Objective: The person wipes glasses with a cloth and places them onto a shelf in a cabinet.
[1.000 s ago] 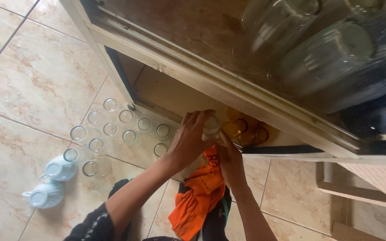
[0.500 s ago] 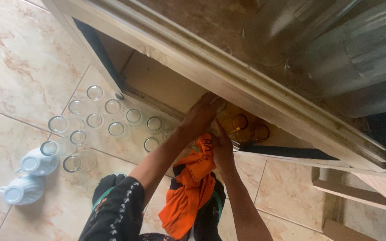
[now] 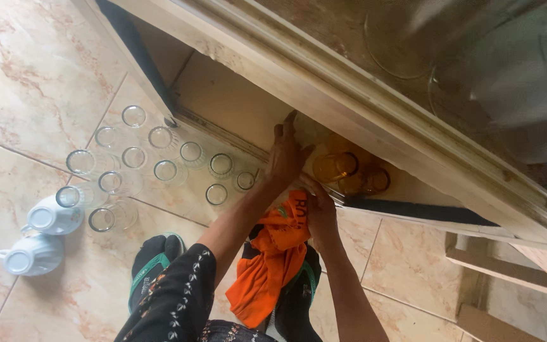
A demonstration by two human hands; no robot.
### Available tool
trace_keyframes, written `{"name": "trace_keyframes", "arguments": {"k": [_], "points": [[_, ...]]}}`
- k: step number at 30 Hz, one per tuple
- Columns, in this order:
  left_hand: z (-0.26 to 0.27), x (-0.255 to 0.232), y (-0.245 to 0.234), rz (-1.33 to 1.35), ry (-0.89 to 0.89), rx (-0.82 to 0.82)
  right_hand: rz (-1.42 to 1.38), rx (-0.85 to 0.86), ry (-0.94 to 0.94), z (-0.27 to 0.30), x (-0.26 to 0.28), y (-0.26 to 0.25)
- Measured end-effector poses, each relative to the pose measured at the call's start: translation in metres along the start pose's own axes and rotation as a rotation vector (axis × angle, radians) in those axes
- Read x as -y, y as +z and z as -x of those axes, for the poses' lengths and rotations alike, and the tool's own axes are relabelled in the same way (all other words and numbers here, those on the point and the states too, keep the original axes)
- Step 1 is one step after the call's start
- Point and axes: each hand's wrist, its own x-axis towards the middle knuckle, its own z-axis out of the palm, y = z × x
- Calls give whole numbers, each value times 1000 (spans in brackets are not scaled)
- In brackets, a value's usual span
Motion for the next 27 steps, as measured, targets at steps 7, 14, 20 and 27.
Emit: {"name": "trace_keyframes", "arguments": {"k": [7, 14, 20, 27], "points": [[17, 0, -2, 80, 310, -87, 13, 11, 5, 1, -14, 0], [72, 42, -28, -288, 248, 12, 138, -52, 9, -4, -38, -11], [106, 60, -58, -573, 440, 173, 301, 44, -156, 21, -35, -9], [103, 78, -48, -864, 412, 120, 932, 234, -338, 40, -51, -1]]}}
